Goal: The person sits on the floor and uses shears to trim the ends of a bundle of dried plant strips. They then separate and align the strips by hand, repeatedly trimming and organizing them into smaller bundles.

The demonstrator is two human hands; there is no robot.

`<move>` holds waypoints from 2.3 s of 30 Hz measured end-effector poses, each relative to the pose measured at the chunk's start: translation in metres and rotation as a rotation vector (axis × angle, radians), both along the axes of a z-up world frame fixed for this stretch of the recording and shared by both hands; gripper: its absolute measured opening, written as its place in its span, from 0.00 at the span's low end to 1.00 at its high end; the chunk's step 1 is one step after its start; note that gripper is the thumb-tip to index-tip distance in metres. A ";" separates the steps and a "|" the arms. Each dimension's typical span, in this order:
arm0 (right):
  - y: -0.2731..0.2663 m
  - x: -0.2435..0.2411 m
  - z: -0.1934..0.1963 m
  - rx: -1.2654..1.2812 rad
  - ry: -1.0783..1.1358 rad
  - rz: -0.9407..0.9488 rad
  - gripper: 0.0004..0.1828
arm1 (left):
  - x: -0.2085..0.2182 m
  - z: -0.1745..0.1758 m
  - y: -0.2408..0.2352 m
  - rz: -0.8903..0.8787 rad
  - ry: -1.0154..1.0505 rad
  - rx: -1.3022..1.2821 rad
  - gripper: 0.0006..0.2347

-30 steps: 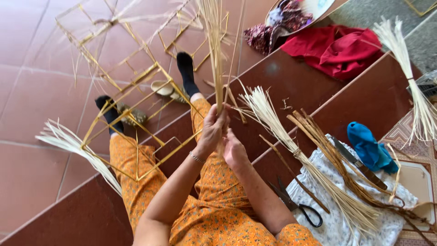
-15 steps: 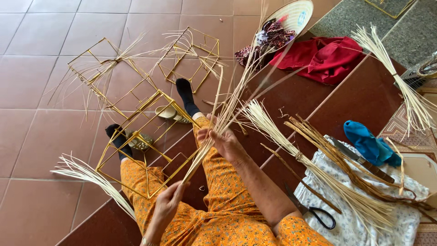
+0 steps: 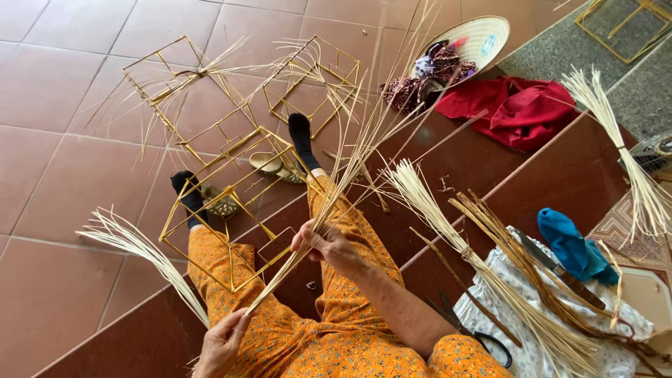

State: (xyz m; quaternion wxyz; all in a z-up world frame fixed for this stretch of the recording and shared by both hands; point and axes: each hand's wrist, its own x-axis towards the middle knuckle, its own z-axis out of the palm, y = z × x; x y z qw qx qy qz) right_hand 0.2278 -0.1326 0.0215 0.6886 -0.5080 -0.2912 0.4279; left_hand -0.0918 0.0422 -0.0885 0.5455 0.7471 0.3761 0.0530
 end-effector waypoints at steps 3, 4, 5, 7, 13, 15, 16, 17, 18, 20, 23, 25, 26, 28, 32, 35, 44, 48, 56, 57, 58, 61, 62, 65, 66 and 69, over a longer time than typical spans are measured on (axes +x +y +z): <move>-0.002 -0.010 -0.008 0.059 0.037 0.018 0.15 | -0.013 -0.008 0.007 -0.069 0.144 -0.011 0.15; -0.003 -0.017 -0.010 0.086 0.042 0.016 0.13 | -0.018 -0.003 0.008 -0.127 0.206 -0.069 0.16; 0.001 -0.018 -0.008 0.119 0.032 0.037 0.14 | -0.005 0.005 0.018 -0.187 0.248 -0.107 0.16; 0.003 -0.028 -0.004 0.188 0.000 0.077 0.15 | 0.023 0.025 0.015 -0.275 0.091 -0.069 0.20; 0.003 -0.058 -0.029 0.242 -0.017 0.215 0.15 | 0.081 0.047 -0.020 -0.301 -0.113 -0.248 0.13; 0.003 -0.053 -0.025 0.207 0.024 0.187 0.14 | 0.093 0.052 -0.023 -0.256 -0.176 -0.222 0.12; 0.002 -0.048 -0.019 0.193 0.036 0.171 0.15 | 0.098 0.056 -0.024 -0.230 -0.217 -0.212 0.12; -0.004 -0.049 -0.015 0.088 0.028 0.204 0.15 | 0.091 0.057 -0.030 -0.200 -0.241 -0.214 0.12; -0.012 -0.045 -0.011 -0.017 0.020 0.237 0.18 | 0.086 0.057 -0.034 -0.183 -0.212 -0.179 0.12; -0.029 -0.037 -0.001 -0.264 -0.097 0.335 0.20 | 0.083 0.061 -0.036 -0.163 -0.145 -0.118 0.12; -0.055 -0.011 0.012 -0.458 -0.332 0.405 0.16 | 0.086 0.065 -0.040 -0.141 -0.030 -0.059 0.12; -0.073 0.009 0.015 -0.297 -0.302 0.258 0.15 | 0.085 0.064 -0.044 -0.157 -0.022 -0.028 0.12; -0.083 0.022 0.017 -0.252 -0.247 0.099 0.14 | 0.084 0.063 -0.047 -0.165 -0.020 -0.011 0.11; -0.100 0.057 0.025 -0.070 -0.197 -0.193 0.14 | 0.084 0.061 -0.051 -0.174 -0.052 0.007 0.11; -0.113 0.118 0.047 -0.031 -0.194 -0.822 0.15 | 0.078 0.054 -0.050 -0.220 0.087 0.063 0.11; -0.127 0.149 0.065 0.007 -0.095 -0.783 0.22 | 0.070 0.043 -0.049 -0.214 -0.018 0.083 0.12; -0.154 0.182 0.066 0.139 -0.032 -0.601 0.18 | 0.060 0.032 -0.046 -0.268 0.078 0.127 0.11; -0.161 0.181 0.055 0.200 -0.027 -0.589 0.10 | 0.057 0.033 -0.047 -0.250 0.066 0.091 0.12; -0.175 0.174 0.069 0.128 -0.028 -0.575 0.17 | 0.064 0.026 -0.062 -0.279 -0.044 0.105 0.13; -0.175 0.175 0.075 0.153 -0.047 -0.553 0.19 | 0.066 0.028 -0.060 -0.271 -0.044 0.095 0.13; -0.173 0.174 0.078 0.174 -0.038 -0.537 0.21 | 0.067 0.032 -0.061 -0.262 -0.043 0.086 0.13; -0.173 0.164 0.081 0.195 -0.025 -0.540 0.25 | 0.068 0.039 -0.060 -0.250 0.000 0.093 0.13; -0.172 0.159 0.080 0.182 -0.031 -0.567 0.25 | 0.070 0.040 -0.059 -0.244 0.023 0.101 0.13; -0.172 0.143 0.072 0.203 0.018 -0.578 0.22 | 0.070 0.043 -0.060 -0.252 -0.039 0.079 0.13; -0.172 0.141 0.069 0.222 0.044 -0.573 0.20 | 0.069 0.043 -0.060 -0.248 -0.049 0.065 0.12; -0.175 0.140 0.060 0.168 -0.047 -0.641 0.14 | 0.071 0.042 -0.055 -0.252 -0.064 0.041 0.12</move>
